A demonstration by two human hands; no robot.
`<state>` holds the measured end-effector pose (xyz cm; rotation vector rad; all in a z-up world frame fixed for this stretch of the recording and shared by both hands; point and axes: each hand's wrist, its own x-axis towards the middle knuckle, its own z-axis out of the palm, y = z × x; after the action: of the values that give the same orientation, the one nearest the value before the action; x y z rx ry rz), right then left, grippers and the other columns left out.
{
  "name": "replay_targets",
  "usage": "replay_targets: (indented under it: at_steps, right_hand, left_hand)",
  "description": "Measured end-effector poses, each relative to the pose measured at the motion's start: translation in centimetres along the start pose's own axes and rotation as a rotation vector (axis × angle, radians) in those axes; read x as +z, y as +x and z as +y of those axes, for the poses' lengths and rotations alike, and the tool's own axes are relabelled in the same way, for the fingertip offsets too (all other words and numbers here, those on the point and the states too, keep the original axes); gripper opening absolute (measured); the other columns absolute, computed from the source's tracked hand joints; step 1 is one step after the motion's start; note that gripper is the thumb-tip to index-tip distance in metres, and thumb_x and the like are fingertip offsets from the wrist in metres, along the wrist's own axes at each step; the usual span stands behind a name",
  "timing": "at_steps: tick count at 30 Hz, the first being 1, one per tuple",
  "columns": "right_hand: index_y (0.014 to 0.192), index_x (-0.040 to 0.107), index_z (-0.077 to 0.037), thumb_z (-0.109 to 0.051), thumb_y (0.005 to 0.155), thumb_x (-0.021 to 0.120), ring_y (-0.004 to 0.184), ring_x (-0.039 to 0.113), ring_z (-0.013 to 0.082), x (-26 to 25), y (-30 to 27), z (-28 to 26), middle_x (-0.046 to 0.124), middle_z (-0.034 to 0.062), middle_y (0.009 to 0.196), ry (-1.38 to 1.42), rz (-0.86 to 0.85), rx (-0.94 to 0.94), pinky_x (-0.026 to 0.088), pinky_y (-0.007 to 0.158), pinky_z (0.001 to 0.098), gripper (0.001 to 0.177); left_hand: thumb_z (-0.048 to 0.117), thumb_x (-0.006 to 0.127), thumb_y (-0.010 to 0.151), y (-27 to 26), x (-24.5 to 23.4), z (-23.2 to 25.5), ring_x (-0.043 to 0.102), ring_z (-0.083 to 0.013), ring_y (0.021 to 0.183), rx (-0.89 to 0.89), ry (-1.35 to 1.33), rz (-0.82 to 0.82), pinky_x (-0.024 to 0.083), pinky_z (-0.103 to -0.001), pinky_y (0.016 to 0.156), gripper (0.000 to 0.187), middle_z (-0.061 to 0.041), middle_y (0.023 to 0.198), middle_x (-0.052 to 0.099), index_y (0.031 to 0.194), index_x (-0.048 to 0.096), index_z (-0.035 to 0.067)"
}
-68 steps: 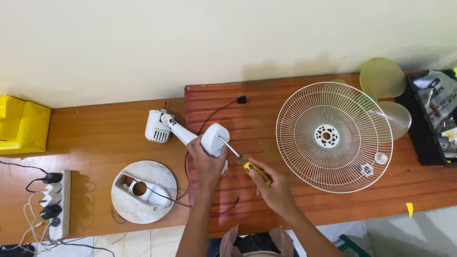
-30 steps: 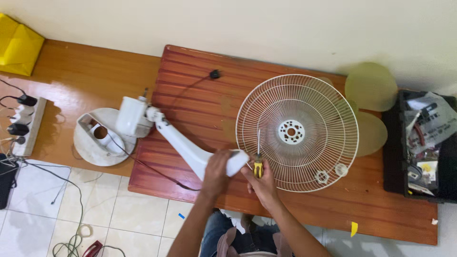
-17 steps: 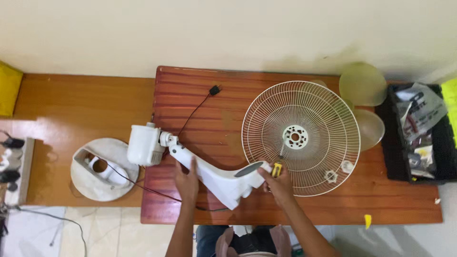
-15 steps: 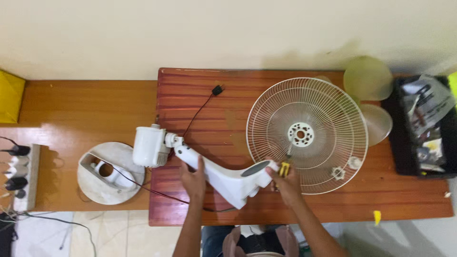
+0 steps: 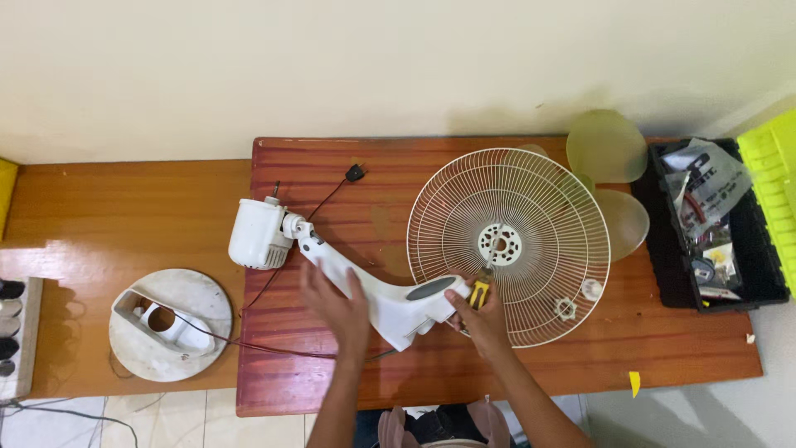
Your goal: The person disassembles a white electric fan on a wooden table. They remove the front grille, unscrew and remove the fan blades, detach the motor housing from the stand, and open the base casing with a screwdriver. The person then begins to reassemble the motor housing onto the stand.
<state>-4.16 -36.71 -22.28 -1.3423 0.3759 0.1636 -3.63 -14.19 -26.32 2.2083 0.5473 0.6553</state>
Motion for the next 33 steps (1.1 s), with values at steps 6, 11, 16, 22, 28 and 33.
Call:
replay_targets:
  at_steps: [6,11,16,22,28,33]
  right_hand:
    - [0.113,0.056,-0.004,-0.013,0.092,0.073,0.071,0.069,0.0105,-2.9,0.9,0.7,0.065,0.0152,0.116,-0.075,-0.276,0.035,0.052,0.043,0.0252,0.029]
    - [0.132,0.056,-0.002,-0.025,0.106,0.069,0.086,0.066,0.0145,-8.4,0.4,0.8,0.071,0.0137,0.104,-0.433,-0.404,-0.626,0.057,0.07,0.0293,0.037]
    - [0.158,0.034,-0.016,-0.032,0.101,0.058,0.049,0.056,0.01,-12.1,-1.8,0.4,0.061,0.0129,0.076,-0.426,-0.405,0.177,0.05,0.041,0.0254,0.064]
    - [0.146,0.046,-0.01,-0.02,0.095,0.061,0.049,0.053,0.0068,-11.2,-2.4,-0.5,0.078,0.0051,0.109,-0.207,-0.388,0.151,0.041,0.037,0.022,0.054]
    - [0.135,0.067,-0.005,-0.021,0.096,0.065,0.048,0.053,0.0054,-11.5,-2.3,-2.5,0.08,0.0145,0.092,-0.2,-0.299,0.103,0.043,0.04,0.0214,0.042]
    - [0.135,0.066,-0.003,-0.023,0.095,0.065,0.045,0.052,0.0052,-11.3,-1.9,-4.3,0.082,0.0141,0.086,-0.254,-0.386,0.078,0.045,0.04,0.0208,0.045]
  left_hand:
    - [0.022,0.096,0.053,-1.8,0.4,9.3,0.047,-0.0367,0.132,0.309,-0.246,-0.935,0.033,-0.05,0.112,0.122,-0.017,0.147,0.052,0.156,0.033,0.009]
    - [0.017,0.094,0.059,-2.3,0.7,12.3,0.055,-0.0364,0.124,0.361,-0.049,-0.915,0.041,-0.049,0.106,0.101,-0.017,0.131,0.061,0.147,0.044,0.013]
    - [0.006,0.082,0.074,-2.7,1.0,12.6,0.065,-0.032,0.118,0.422,-0.228,-0.641,0.053,-0.041,0.101,0.052,-0.012,0.123,0.069,0.123,0.066,0.01]
    - [0.008,0.077,0.084,1.1,0.3,13.5,0.068,-0.0273,0.107,0.281,-0.408,-0.585,0.055,-0.036,0.093,0.036,-0.011,0.115,0.07,0.118,0.065,0.008]
    - [0.018,0.089,0.071,2.0,-0.9,13.5,0.069,-0.0204,0.103,0.115,-0.478,-0.662,0.059,-0.034,0.088,0.055,-0.007,0.116,0.068,0.12,0.067,0.011]
    - [0.034,0.098,0.046,2.5,-0.2,12.7,0.068,-0.0192,0.112,0.187,-0.475,-0.691,0.058,-0.035,0.095,0.087,-0.005,0.121,0.07,0.123,0.066,0.012]
